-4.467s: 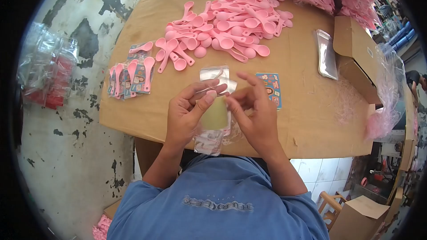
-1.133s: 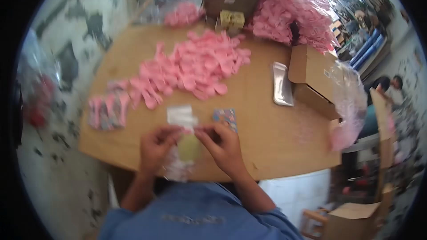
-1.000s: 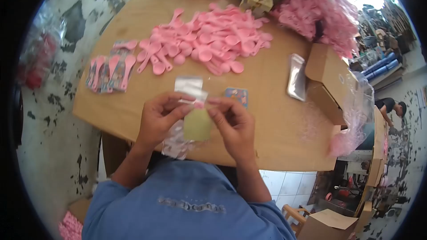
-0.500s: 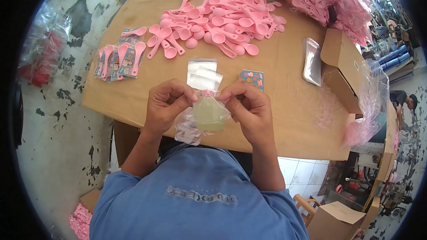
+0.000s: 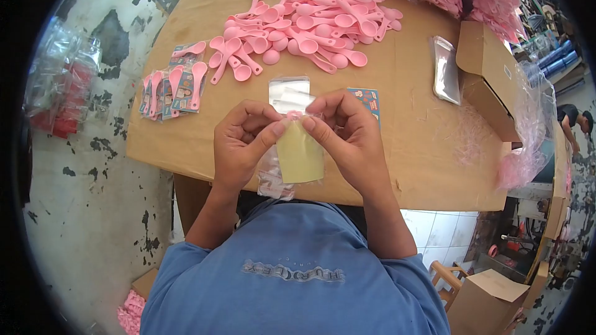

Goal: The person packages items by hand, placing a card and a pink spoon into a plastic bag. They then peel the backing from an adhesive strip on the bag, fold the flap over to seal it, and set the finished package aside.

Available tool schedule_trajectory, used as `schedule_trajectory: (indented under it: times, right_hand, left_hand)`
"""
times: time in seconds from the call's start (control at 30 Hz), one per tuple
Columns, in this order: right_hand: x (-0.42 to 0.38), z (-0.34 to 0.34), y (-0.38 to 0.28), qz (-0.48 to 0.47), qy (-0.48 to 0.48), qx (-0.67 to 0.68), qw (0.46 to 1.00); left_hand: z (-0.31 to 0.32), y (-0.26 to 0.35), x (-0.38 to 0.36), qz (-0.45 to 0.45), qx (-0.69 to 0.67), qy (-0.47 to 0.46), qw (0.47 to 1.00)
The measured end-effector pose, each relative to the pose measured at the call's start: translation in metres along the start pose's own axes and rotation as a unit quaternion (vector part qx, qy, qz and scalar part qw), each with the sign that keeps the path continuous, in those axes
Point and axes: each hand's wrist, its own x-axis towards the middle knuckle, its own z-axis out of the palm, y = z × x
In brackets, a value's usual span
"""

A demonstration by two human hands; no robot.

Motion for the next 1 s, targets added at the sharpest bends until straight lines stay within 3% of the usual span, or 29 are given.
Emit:
schedule_trajectory:
  times: [0.23,0.33,0.43,0.53,0.63,0.83,0.93,1.0]
  right_hand:
    - [0.005,-0.006,0.003,0.009,0.011,0.017,1.0]
    - [0.006,-0.005,0.003,-0.001,0.007,0.018,1.0]
    - [0.005,-0.005,0.005,-0.018,0.014,0.01,1.0]
    - [0.002,0.0,0.004,-0.027,0.023,0.015,0.999]
    - [-0.001,0.002,0.005,-0.037,0.046,-0.005,0.998]
    - [-0.007,0.02,0.011,-0.061,0.044,-0.017,0.997]
    - [-0.013,0.011,0.016,-0.015,0.019,-0.111,0.994]
    - [-0.013,0.003,0.016,-0.061,0.059,-0.281,0.956]
  left_hand:
    - [-0.002,-0.001,0.006,-0.019,-0.026,0.022,0.999]
    - [-0.002,-0.002,0.008,-0.041,-0.079,0.034,0.995]
    - [-0.001,0.005,0.008,-0.07,-0.17,-0.013,0.983]
    - [-0.002,0.006,0.005,-0.1,-0.016,-0.041,0.994]
    - [-0.009,0.006,0.002,-0.114,-0.033,-0.066,0.991]
    - [-0.017,0.001,-0.004,-0.07,-0.029,-0.057,0.996]
    - [-0.029,0.01,-0.002,-0.028,0.008,-0.019,0.999]
    - [-0.062,-0.004,-0.003,0.084,0.013,0.041,0.996]
